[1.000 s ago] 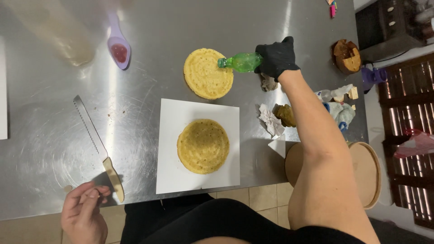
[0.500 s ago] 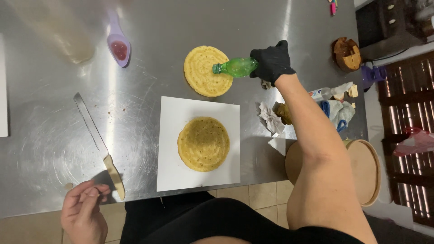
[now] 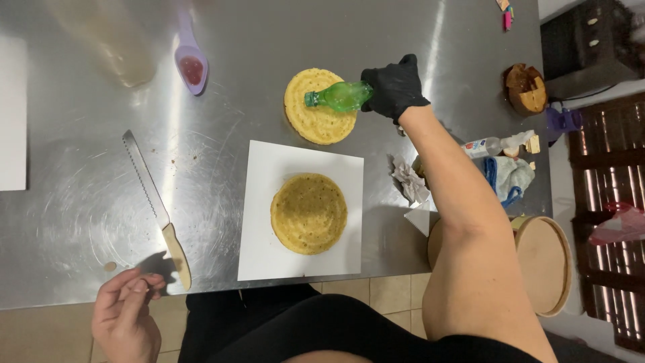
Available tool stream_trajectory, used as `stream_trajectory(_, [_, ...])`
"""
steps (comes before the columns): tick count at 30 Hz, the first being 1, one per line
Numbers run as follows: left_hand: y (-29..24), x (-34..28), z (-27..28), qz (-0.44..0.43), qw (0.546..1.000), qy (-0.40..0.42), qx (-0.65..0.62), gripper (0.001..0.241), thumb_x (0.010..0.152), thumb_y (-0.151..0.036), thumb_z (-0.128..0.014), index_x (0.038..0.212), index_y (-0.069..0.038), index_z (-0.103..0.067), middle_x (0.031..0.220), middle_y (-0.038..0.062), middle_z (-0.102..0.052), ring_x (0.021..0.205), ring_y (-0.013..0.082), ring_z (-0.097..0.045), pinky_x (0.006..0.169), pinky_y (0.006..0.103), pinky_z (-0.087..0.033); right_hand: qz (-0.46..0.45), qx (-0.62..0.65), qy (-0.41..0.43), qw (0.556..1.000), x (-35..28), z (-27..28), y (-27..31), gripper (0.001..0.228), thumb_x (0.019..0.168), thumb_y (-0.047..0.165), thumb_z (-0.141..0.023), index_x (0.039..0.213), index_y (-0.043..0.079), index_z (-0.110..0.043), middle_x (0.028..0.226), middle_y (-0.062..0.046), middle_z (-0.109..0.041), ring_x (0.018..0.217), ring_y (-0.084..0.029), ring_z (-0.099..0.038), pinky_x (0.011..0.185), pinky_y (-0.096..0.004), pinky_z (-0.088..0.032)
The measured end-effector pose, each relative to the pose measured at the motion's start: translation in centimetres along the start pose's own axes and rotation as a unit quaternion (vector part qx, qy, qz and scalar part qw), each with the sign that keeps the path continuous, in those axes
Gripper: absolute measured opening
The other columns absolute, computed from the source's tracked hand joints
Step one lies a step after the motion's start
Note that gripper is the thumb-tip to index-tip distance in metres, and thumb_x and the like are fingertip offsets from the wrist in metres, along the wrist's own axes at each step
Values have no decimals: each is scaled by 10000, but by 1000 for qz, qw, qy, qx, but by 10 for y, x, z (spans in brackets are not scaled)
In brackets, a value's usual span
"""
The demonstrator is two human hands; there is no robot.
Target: The recorder is removing parchment paper from a cake, slicing it horizontally into thin layers, and then moistening the layers with liquid from a green bottle.
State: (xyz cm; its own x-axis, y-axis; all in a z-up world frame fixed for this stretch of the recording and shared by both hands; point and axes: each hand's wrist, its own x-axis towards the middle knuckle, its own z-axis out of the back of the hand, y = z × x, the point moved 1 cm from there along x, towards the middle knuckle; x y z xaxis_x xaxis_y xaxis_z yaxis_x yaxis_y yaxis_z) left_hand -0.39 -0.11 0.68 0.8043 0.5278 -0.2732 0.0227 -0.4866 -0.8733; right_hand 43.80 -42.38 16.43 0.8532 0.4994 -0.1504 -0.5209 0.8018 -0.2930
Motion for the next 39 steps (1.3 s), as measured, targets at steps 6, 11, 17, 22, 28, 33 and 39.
stream_trajectory(6, [2, -1, 5, -4, 1000, -3, -2, 175, 1071, 57, -560, 1241, 78, -594, 996, 202, -702, 915, 224, -680, 850, 320, -508, 11, 0, -30, 999, 13, -6, 0, 401, 677, 433, -887, 960, 222, -697, 754, -44, -710, 720, -301, -679, 884, -509, -335])
stream_trajectory(11, [0, -3, 7, -6, 1000, -6, -11, 171, 1075, 59, -562, 1242, 75, -594, 995, 200, -702, 916, 220, -681, 857, 322, -514, 11, -2, -38, 999, 22, -8, 2, 398, 688, 432, -889, 969, 221, -702, 761, -42, -713, 719, -303, -678, 884, -518, -333])
stream_trajectory(17, [-3, -5, 7, 1, 1000, -25, 7, 165, 1071, 55, -563, 1230, 82, -597, 982, 205, -707, 927, 231, -689, 842, 324, -519, -15, 14, -20, 1000, 34, -12, 1, 408, 680, 431, -897, 972, 218, -709, 714, -33, -708, 695, -291, -667, 916, -500, -325])
stream_trajectory(22, [4, -3, 15, -2, 1000, -28, 1, 170, 1072, 52, -570, 1237, 81, -597, 986, 207, -707, 898, 225, -688, 850, 323, -519, -14, -2, -64, 998, 44, -23, -13, 439, 682, 441, -909, 1009, 219, -719, 724, -42, -704, 693, -301, -662, 889, -498, -326])
stream_trajectory(28, [12, -2, 25, -11, 1000, -28, -4, 175, 1073, 60, -566, 1244, 85, -596, 995, 217, -708, 896, 232, -687, 853, 324, -517, -52, -4, -37, 998, 58, -24, -22, 454, 667, 445, -914, 1013, 220, -723, 724, -47, -713, 713, -298, -673, 903, -510, -318])
stream_trajectory(33, [8, -3, 22, -5, 999, -34, 5, 175, 1071, 61, -568, 1243, 88, -592, 996, 227, -706, 902, 241, -691, 852, 327, -522, -74, -8, -21, 997, 59, -32, -35, 486, 659, 467, -919, 1028, 221, -722, 750, -52, -721, 725, -302, -679, 888, -511, -318])
stream_trajectory(39, [10, 0, 17, -24, 999, -31, 22, 121, 1076, 69, -580, 1195, 79, -597, 978, 232, -702, 883, 247, -692, 812, 329, -525, -88, -22, -34, 995, 54, -43, -56, 477, 667, 481, -918, 1020, 222, -728, 763, -52, -725, 730, -306, -684, 882, -510, -325])
